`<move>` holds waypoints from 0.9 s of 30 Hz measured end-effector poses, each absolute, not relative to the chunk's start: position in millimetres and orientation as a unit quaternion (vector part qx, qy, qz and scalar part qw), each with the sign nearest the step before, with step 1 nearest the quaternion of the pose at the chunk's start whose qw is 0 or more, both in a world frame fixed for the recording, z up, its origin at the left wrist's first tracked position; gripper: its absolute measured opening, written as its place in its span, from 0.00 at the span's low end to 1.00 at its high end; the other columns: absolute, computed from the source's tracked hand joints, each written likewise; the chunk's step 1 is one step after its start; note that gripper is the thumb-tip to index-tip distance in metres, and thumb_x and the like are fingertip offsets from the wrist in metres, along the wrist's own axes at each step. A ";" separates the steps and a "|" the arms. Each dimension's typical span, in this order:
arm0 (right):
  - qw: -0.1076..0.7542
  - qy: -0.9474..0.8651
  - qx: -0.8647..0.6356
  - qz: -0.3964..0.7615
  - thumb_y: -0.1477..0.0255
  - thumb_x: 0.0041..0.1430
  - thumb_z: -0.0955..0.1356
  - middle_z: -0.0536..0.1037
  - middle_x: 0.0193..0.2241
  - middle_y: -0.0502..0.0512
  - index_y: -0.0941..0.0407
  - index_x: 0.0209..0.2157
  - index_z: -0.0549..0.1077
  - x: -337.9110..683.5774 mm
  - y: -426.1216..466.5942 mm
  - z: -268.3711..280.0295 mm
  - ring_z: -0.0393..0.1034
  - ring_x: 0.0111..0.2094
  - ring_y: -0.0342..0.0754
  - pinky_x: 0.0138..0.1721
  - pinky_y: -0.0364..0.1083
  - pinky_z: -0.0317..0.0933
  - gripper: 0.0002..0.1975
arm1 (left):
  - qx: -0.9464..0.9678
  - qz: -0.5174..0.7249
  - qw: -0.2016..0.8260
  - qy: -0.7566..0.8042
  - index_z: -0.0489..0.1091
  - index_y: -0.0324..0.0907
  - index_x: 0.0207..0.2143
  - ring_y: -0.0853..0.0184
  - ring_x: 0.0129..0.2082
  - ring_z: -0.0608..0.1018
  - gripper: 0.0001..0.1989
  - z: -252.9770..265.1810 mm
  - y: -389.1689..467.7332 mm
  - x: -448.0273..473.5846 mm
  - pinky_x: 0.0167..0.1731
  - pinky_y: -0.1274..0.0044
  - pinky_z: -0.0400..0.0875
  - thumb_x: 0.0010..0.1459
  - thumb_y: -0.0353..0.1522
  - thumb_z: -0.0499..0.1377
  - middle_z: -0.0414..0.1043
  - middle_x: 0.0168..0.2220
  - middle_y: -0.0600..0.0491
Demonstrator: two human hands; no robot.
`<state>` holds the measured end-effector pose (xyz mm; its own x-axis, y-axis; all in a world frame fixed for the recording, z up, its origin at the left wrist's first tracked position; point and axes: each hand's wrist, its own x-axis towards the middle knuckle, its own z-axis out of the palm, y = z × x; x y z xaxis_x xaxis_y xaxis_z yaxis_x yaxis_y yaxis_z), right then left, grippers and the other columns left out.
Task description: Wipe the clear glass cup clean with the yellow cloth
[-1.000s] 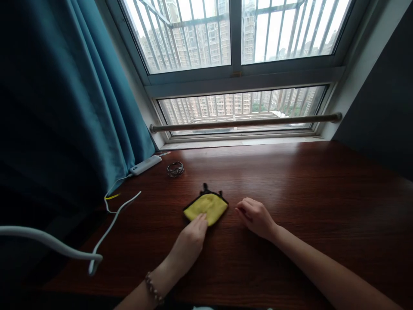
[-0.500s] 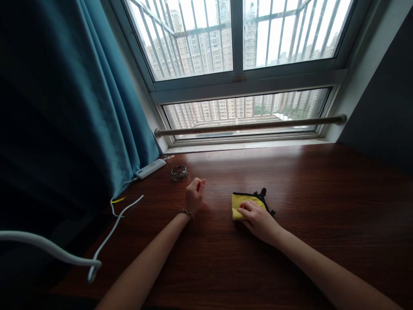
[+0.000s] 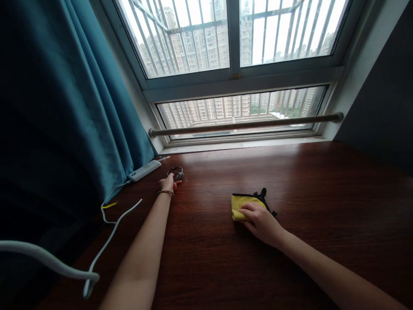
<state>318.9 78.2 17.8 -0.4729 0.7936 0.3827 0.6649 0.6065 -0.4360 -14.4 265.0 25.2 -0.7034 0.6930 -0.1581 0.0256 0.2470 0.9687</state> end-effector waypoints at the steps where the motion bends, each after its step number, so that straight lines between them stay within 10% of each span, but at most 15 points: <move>1: 0.294 -0.843 -0.434 0.122 0.76 0.54 0.63 0.72 0.37 0.56 0.57 0.37 0.72 318.9 78.3 18.2 0.64 0.40 0.50 0.43 0.47 0.58 0.09 | 0.237 0.569 0.308 0.725 0.58 0.35 0.24 0.72 0.10 0.63 0.05 23.3 265.5 -16.2 0.08 0.82 0.55 0.46 0.29 0.53 0.64 0.15 0.51; 15: 0.692 -0.299 -0.507 0.418 0.60 0.46 0.68 0.73 0.22 0.50 0.60 0.29 0.73 340.8 99.4 19.2 0.65 0.22 0.44 0.22 0.41 0.58 0.17 | 0.298 0.603 0.599 0.435 0.65 0.34 0.29 0.63 0.31 0.77 0.07 42.6 209.7 73.0 0.32 0.76 0.73 0.44 0.24 0.51 0.72 0.29 0.45; 27: 0.610 -0.366 -0.365 0.601 0.52 0.57 0.52 0.73 0.43 0.60 0.58 0.48 0.66 339.3 106.2 12.6 0.69 0.42 0.56 0.36 0.52 0.66 0.29 | 0.389 0.387 0.796 0.256 0.62 0.38 0.41 0.63 0.30 0.78 0.17 29.4 119.5 179.4 0.31 0.77 0.72 0.48 0.30 0.61 0.71 0.37 0.46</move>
<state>339.3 106.2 12.6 0.0101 0.9999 0.0085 -0.4656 0.0122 -0.8849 179.4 119.5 29.4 0.5696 0.8151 -0.1060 -0.4176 0.3981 0.8168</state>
